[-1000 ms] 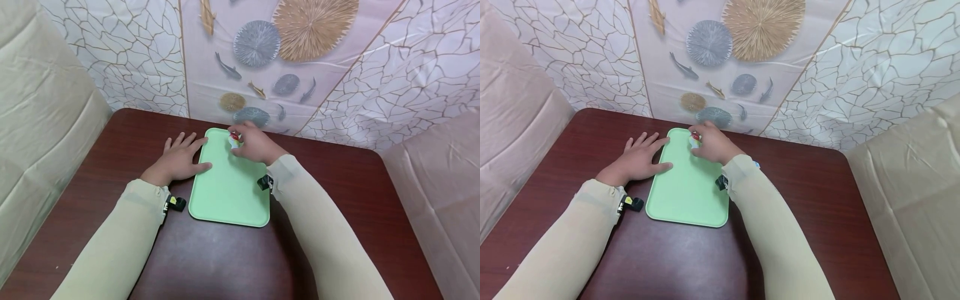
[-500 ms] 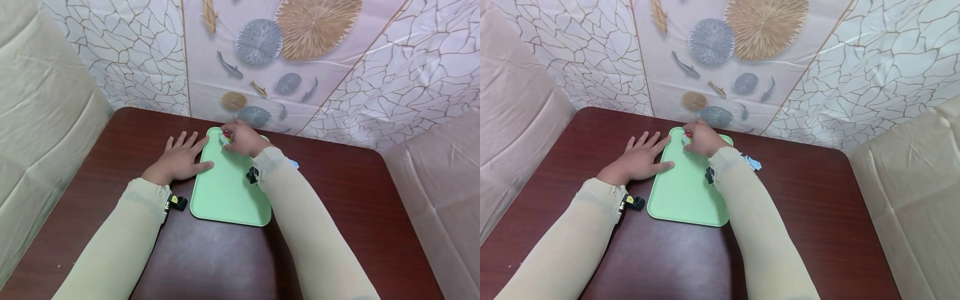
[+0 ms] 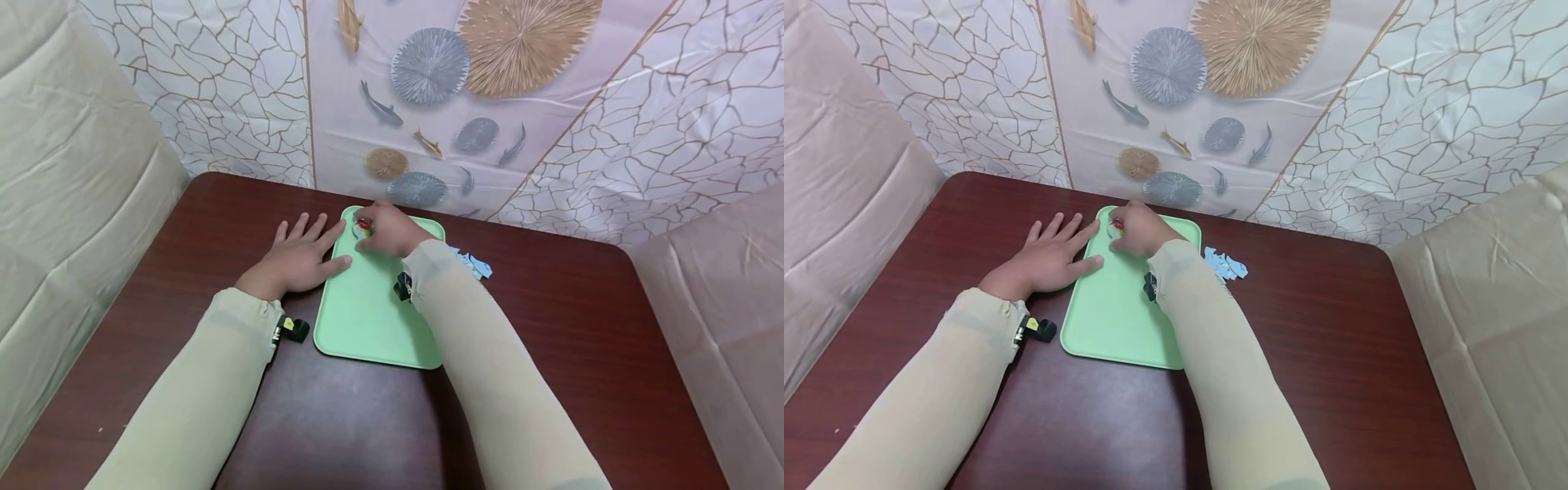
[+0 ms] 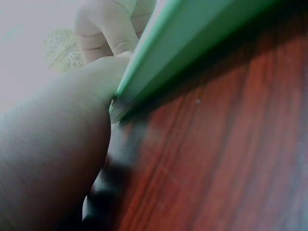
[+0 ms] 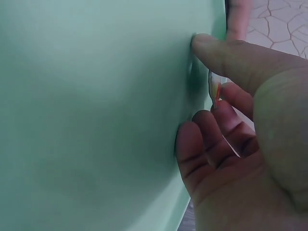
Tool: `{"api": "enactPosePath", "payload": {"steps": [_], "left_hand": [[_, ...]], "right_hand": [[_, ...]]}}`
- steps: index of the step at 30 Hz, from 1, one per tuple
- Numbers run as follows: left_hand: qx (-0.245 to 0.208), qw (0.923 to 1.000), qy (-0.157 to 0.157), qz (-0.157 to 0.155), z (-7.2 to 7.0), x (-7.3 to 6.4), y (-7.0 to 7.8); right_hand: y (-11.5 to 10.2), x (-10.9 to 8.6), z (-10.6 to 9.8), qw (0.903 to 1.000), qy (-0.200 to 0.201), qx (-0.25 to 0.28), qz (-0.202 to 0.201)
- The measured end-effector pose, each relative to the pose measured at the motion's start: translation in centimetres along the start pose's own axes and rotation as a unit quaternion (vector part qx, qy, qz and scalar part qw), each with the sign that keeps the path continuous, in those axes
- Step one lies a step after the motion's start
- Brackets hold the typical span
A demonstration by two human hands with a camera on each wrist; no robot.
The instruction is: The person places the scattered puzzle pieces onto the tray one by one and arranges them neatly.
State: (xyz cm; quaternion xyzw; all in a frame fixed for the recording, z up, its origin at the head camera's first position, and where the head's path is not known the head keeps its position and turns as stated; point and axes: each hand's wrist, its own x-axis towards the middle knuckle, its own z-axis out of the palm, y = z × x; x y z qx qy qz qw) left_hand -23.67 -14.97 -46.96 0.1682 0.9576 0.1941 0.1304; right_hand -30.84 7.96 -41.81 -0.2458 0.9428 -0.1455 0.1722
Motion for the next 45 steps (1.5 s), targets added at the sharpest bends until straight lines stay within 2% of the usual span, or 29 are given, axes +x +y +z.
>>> {"api": "enactPosePath", "payload": {"steps": [22,29,35,40,45], "left_hand": [[-0.003,0.9999,-0.005,0.009,0.0,0.1,0.0],[-0.001,0.9999,-0.004,0.010,0.0,0.0,-0.1],[0.001,0.9999,-0.010,0.009,0.0,-0.1,-0.2],[-0.004,0.9999,-0.008,0.005,-0.1,-0.2,0.0],[-0.007,1.0000,-0.006,0.000,0.0,0.0,0.1]], "right_hand": [[-0.5,1.0,0.2,0.9990,-0.021,-0.028,-0.026],[-0.6,0.5,-0.4,0.9994,-0.025,-0.020,-0.014],[-0.8,-0.3,-1.8,0.9992,0.009,-0.011,-0.036],[-0.7,-1.1,-3.8,0.9981,0.024,0.008,-0.056],[-0.7,-2.4,-5.9,0.9976,0.042,-0.014,-0.053]]}}
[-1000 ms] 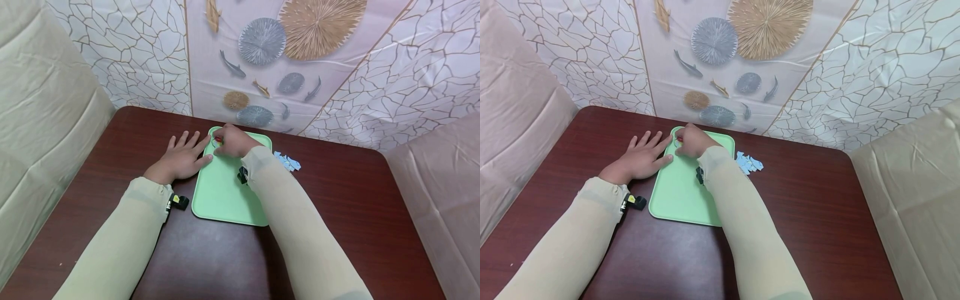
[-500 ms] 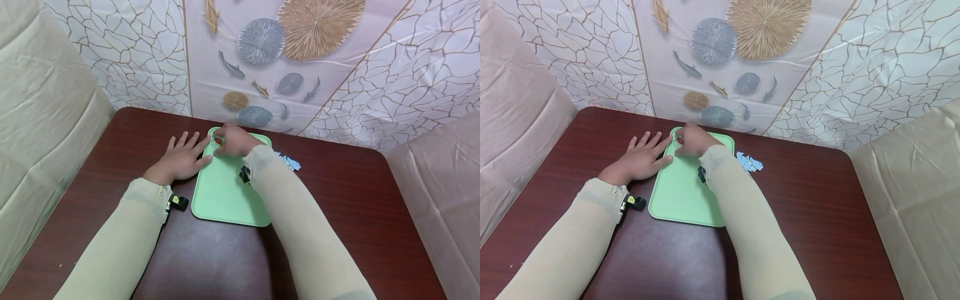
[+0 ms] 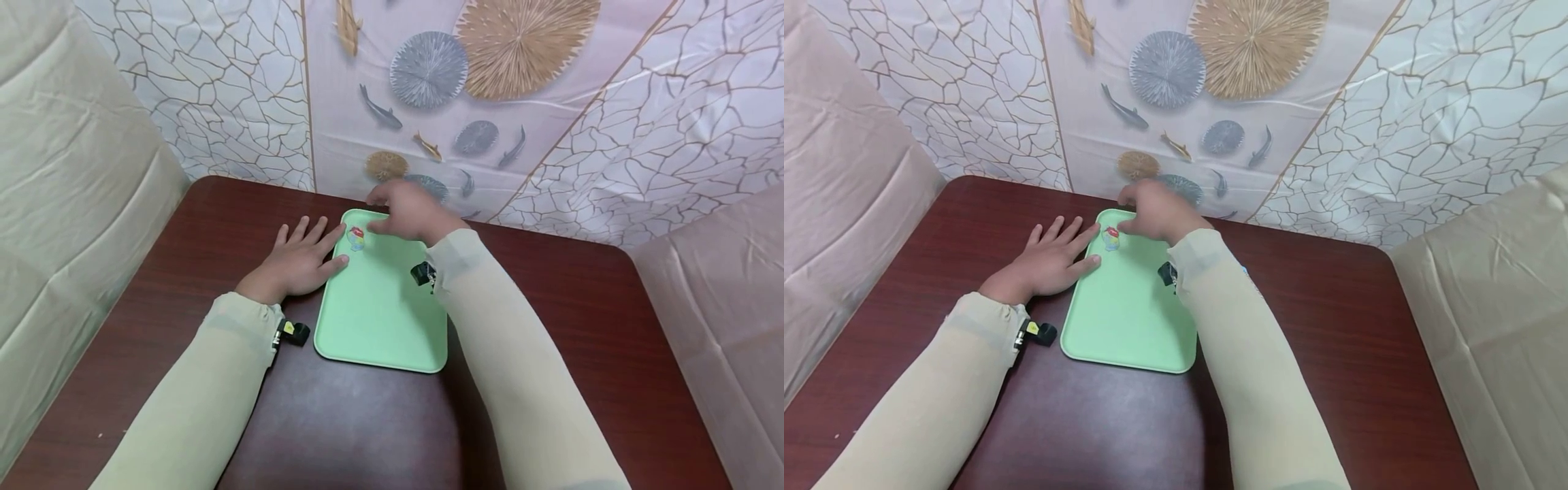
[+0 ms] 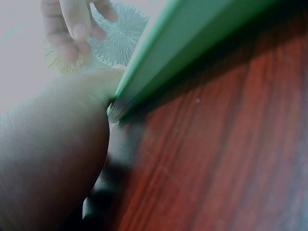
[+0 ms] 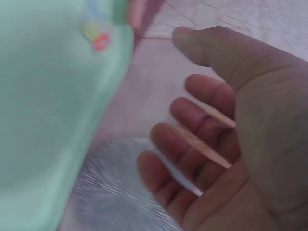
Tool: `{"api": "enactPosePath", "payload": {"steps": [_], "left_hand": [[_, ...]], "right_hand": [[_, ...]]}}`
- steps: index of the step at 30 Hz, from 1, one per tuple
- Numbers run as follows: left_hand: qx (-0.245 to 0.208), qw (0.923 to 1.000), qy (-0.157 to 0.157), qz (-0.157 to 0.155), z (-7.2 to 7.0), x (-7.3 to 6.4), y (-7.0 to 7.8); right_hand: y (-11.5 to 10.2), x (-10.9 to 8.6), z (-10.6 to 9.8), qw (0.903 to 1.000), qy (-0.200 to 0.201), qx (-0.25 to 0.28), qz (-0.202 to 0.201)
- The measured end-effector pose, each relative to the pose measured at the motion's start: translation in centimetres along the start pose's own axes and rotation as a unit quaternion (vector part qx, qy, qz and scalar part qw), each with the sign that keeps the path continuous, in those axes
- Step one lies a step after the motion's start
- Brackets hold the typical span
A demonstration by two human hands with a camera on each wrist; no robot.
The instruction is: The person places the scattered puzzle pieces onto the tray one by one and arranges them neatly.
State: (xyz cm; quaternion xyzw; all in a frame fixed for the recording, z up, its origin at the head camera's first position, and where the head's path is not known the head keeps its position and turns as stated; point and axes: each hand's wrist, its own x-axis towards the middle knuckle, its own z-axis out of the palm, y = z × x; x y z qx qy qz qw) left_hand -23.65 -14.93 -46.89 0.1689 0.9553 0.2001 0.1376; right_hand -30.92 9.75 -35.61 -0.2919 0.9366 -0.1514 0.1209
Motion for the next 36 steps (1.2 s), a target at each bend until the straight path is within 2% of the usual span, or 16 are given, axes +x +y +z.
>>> {"api": "enactPosePath", "payload": {"steps": [8,12,24,31,36], "left_hand": [[0.003,1.0000,0.007,-0.001,0.1,0.1,-0.2],[0.003,1.0000,0.008,0.002,0.3,0.1,-0.3],[0.003,0.9999,0.012,0.011,0.4,0.0,-0.2],[0.006,0.9998,0.018,0.007,0.4,0.1,-0.4],[0.004,0.9998,0.018,0.005,0.6,0.1,-0.5]], "right_hand": [[0.5,-2.8,-2.0,0.9985,0.036,-0.020,0.036],[1.6,-4.5,-1.9,0.9972,0.057,-0.015,0.046],[4.5,-10.4,-0.6,0.9863,0.094,0.044,0.128],[5.4,-12.2,-0.1,0.9875,0.106,0.031,0.113],[6.4,-13.3,-0.3,0.9864,0.096,0.032,0.129]]}}
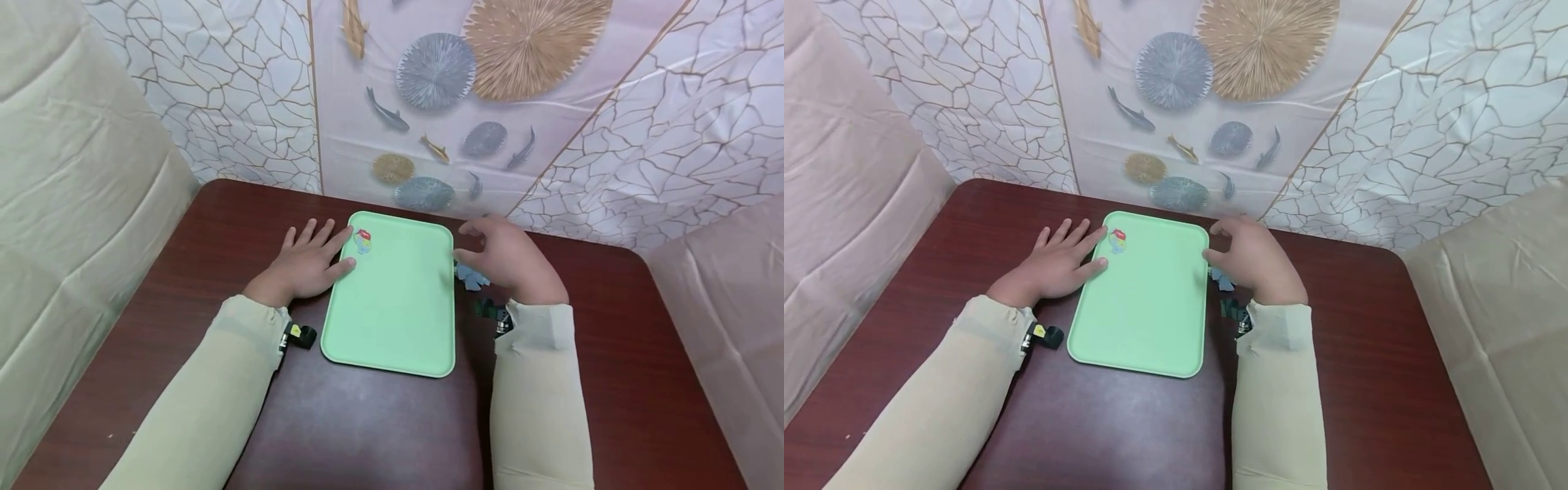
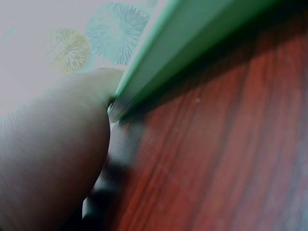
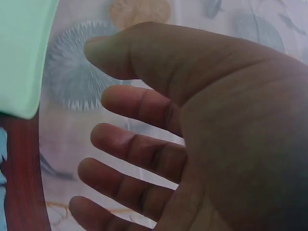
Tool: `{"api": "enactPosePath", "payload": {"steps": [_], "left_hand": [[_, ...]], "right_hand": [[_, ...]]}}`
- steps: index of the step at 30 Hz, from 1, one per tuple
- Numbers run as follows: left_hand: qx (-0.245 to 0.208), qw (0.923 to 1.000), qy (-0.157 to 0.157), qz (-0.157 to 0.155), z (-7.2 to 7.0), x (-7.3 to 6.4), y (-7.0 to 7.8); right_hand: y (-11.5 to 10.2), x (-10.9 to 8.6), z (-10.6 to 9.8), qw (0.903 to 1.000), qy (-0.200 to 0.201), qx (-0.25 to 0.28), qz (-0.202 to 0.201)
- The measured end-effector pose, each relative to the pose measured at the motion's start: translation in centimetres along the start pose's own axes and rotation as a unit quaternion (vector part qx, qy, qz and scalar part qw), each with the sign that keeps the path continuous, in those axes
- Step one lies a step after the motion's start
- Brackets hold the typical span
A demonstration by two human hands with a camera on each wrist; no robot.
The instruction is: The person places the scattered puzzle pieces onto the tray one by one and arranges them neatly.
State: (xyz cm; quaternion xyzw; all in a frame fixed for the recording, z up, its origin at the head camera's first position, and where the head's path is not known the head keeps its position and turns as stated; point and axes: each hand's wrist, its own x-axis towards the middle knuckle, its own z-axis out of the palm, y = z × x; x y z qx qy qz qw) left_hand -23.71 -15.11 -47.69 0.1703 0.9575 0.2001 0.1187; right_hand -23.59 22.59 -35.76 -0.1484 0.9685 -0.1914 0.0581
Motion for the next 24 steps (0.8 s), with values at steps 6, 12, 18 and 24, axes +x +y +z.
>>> {"api": "enactPosePath", "payload": {"steps": [6,12,18,24], "left_hand": [[-0.001,1.0000,-0.002,-0.003,-0.1,-0.1,0.3],[-0.003,1.0000,0.000,0.002,-0.2,-0.1,0.3],[-0.004,1.0000,0.003,0.003,-0.2,-0.2,0.3],[-0.006,1.0000,0.001,0.003,-0.2,-0.2,0.3]], "right_hand": [[1.8,-1.0,-1.1,0.9985,-0.024,0.030,0.038],[4.4,-1.5,-1.5,0.9942,-0.056,0.036,0.084],[6.2,-1.8,-1.4,0.9919,-0.067,0.033,0.103],[7.4,-1.6,-0.8,0.9925,-0.069,0.040,0.092]]}}
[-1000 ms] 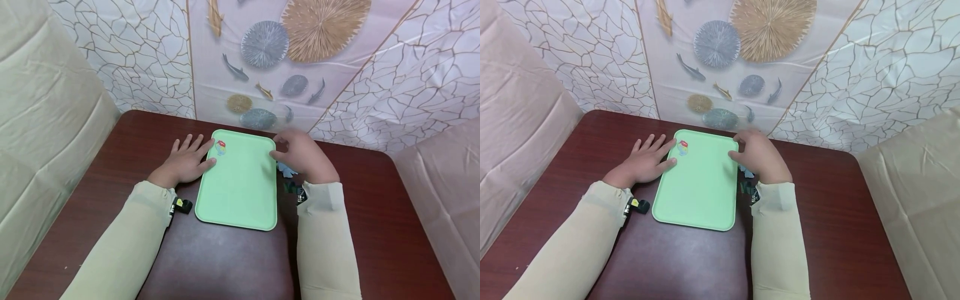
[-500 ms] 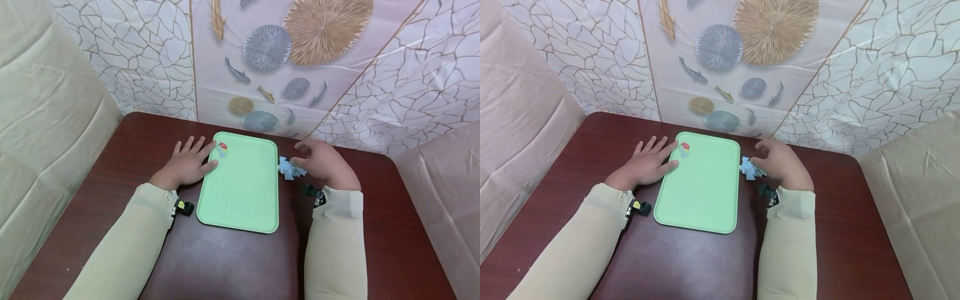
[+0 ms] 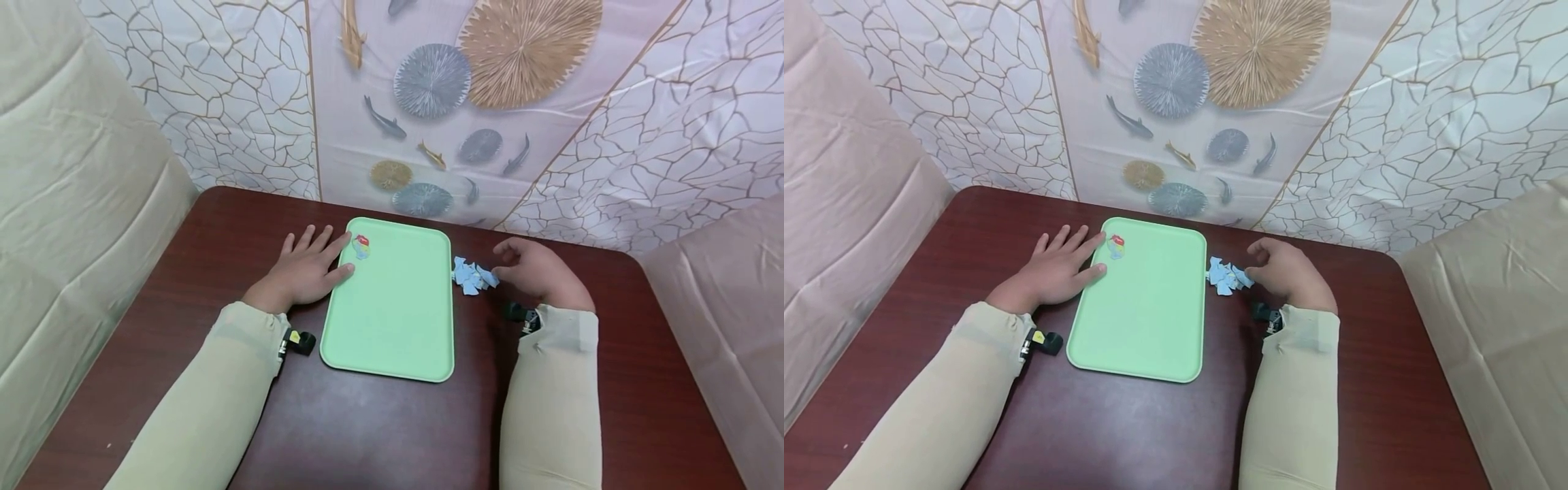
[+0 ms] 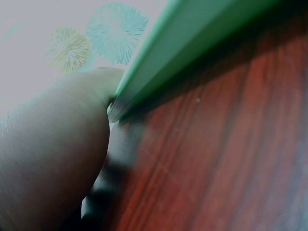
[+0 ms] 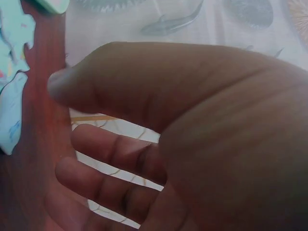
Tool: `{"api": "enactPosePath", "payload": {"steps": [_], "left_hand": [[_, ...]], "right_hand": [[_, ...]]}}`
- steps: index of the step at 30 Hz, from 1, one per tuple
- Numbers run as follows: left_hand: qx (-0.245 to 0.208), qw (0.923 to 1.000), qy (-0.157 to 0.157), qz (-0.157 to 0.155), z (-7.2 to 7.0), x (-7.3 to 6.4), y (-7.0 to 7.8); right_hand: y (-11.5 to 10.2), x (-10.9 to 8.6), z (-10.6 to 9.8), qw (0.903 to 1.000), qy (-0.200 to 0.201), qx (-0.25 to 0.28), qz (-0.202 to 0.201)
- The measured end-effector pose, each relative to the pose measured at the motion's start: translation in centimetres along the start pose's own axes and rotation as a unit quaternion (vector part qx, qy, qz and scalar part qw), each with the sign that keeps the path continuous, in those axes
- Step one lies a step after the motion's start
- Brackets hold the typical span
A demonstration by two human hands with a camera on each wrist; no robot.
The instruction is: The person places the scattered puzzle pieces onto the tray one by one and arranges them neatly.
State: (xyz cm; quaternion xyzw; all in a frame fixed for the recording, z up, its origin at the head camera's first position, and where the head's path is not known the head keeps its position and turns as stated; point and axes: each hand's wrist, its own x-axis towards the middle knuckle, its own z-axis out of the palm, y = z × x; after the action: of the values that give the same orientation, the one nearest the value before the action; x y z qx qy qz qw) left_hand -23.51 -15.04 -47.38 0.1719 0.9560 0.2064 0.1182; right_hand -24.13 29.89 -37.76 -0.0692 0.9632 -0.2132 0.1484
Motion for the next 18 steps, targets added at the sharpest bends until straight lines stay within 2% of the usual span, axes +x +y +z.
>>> {"api": "enactPosePath", "payload": {"steps": [4,11,18], "left_hand": [[0.002,1.0000,0.002,0.001,0.1,0.0,-0.1],[0.000,1.0000,0.003,-0.002,0.2,0.0,-0.1],[-0.003,1.0000,0.000,-0.002,0.2,0.2,-0.1]], "right_hand": [[0.4,0.4,0.6,0.9999,-0.013,-0.001,-0.003],[0.6,1.2,1.6,0.9981,-0.055,0.019,0.019],[1.0,1.7,2.1,0.9987,-0.049,0.002,0.017]]}}
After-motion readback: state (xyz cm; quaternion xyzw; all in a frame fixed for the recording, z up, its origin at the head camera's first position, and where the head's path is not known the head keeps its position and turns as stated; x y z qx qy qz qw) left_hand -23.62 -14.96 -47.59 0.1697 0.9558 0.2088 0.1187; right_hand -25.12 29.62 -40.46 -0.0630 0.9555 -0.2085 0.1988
